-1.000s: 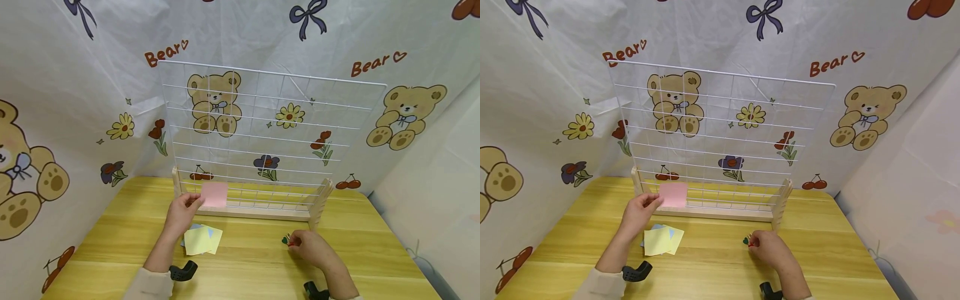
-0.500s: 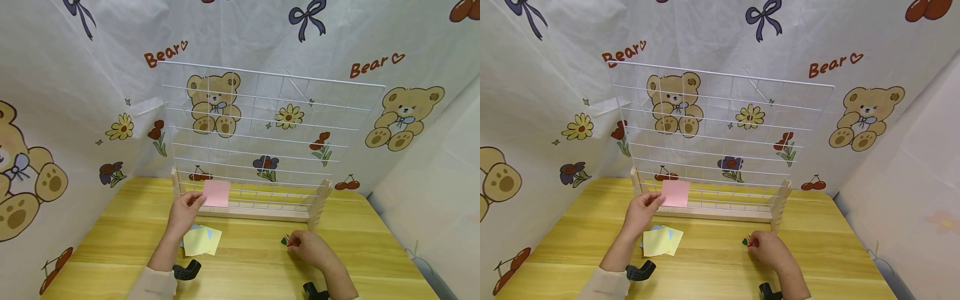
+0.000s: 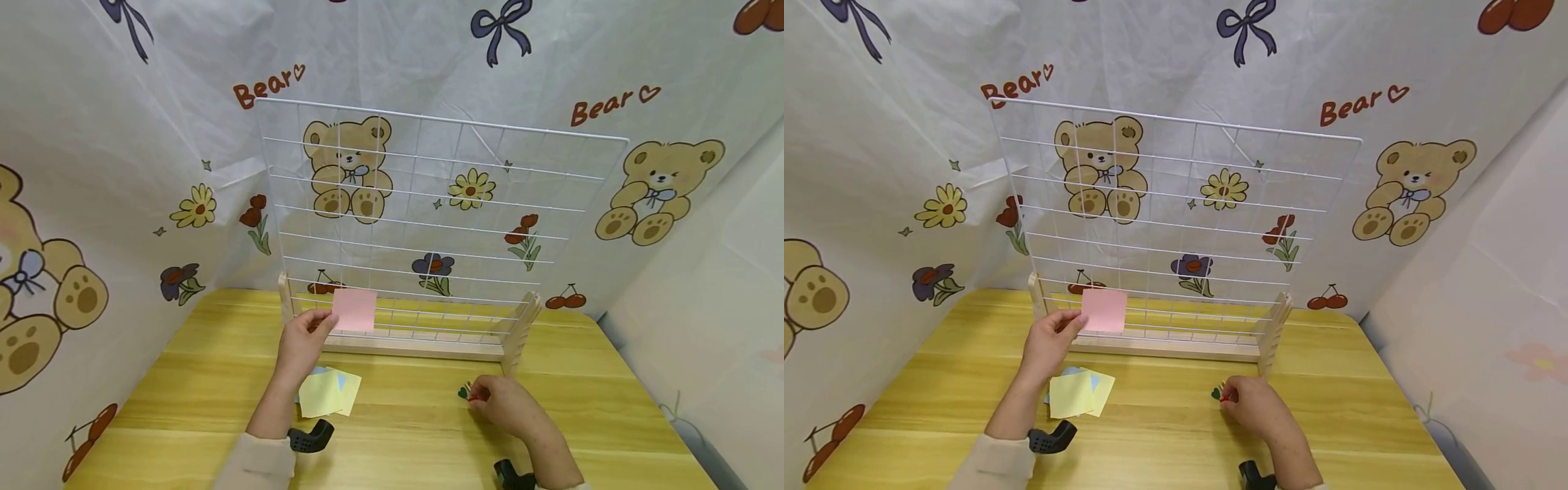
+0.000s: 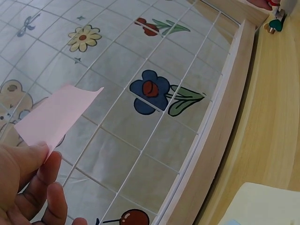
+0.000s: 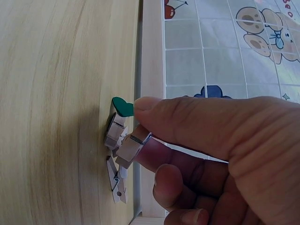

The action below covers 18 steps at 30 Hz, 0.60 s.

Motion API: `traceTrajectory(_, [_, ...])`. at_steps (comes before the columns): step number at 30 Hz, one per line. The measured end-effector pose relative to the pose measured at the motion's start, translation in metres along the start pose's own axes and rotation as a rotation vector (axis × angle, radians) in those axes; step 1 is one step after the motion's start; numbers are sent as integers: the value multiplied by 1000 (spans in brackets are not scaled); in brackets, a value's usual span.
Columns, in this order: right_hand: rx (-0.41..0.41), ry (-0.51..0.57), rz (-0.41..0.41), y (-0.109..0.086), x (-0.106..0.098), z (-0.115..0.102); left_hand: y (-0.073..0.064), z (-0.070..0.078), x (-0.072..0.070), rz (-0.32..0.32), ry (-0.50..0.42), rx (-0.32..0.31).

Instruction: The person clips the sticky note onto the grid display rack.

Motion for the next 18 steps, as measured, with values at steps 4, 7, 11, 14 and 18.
traceTrajectory(4, [-18,-9,3,0,-1,2,1,2,4,5,-22,3])
traceTrajectory(7, [-22,-9,1,0,0,2,2,1,6,5,-26,2])
traceTrajectory(11, [-34,6,-5,1,-1,2,2,1,8,13,-23,-1])
traceTrajectory(14, [-34,12,-4,1,-1,3,2,1,8,21,-22,-1])
traceTrajectory(18, [-21,18,9,2,-2,3,3,0,8,26,-21,-3])
Point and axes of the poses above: each hand's wrist, its own y-axis towards the middle knuckle, its own x-axis out of the palm, z = x × y, the point moved 1 cm from there along y, towards the middle knuckle, and after that the axes turned 5 degrees about -z, right-handed, at the moved point
